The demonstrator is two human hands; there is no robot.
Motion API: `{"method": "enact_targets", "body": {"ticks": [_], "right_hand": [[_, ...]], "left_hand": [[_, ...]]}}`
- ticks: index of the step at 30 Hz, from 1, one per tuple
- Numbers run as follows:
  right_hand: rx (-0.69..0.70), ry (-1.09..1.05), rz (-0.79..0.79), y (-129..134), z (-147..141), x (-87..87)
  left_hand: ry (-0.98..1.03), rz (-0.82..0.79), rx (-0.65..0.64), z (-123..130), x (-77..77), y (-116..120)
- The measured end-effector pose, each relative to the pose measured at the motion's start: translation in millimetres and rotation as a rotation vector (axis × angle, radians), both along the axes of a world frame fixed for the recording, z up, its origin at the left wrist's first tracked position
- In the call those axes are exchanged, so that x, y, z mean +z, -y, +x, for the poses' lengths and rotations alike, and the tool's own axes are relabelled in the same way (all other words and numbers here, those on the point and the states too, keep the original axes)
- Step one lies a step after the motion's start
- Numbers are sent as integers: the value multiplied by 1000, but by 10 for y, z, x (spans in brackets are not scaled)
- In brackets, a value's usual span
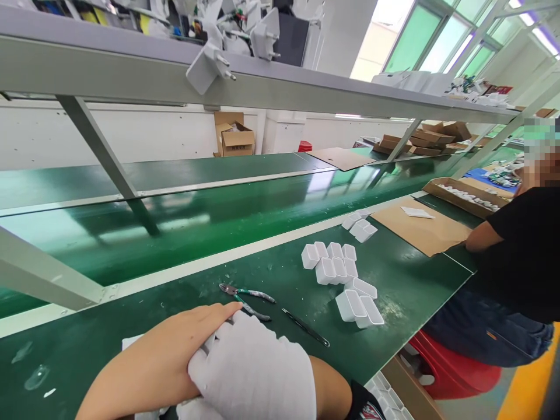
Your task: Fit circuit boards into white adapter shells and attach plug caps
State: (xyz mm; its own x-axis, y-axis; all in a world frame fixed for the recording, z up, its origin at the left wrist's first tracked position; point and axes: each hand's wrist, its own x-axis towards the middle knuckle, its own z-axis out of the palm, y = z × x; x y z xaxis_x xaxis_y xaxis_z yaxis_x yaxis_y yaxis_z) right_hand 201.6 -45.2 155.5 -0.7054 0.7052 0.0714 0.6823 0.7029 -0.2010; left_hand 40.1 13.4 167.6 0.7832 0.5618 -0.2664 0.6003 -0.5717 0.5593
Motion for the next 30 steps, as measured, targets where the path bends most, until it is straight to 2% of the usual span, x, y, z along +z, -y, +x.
{"method": "enact_targets", "body": {"ticks": [14,24,30], "right_hand": [[48,-43,-14,-66,-155,-146],[-50,-25,16,-45,-75,-82],[28,-69,47,-41,-140,-89]], "left_hand": [[26,21,16,15,-14,-1],[24,19,17,-34,-63,-3],[28,21,12,-23,-53,14]]}}
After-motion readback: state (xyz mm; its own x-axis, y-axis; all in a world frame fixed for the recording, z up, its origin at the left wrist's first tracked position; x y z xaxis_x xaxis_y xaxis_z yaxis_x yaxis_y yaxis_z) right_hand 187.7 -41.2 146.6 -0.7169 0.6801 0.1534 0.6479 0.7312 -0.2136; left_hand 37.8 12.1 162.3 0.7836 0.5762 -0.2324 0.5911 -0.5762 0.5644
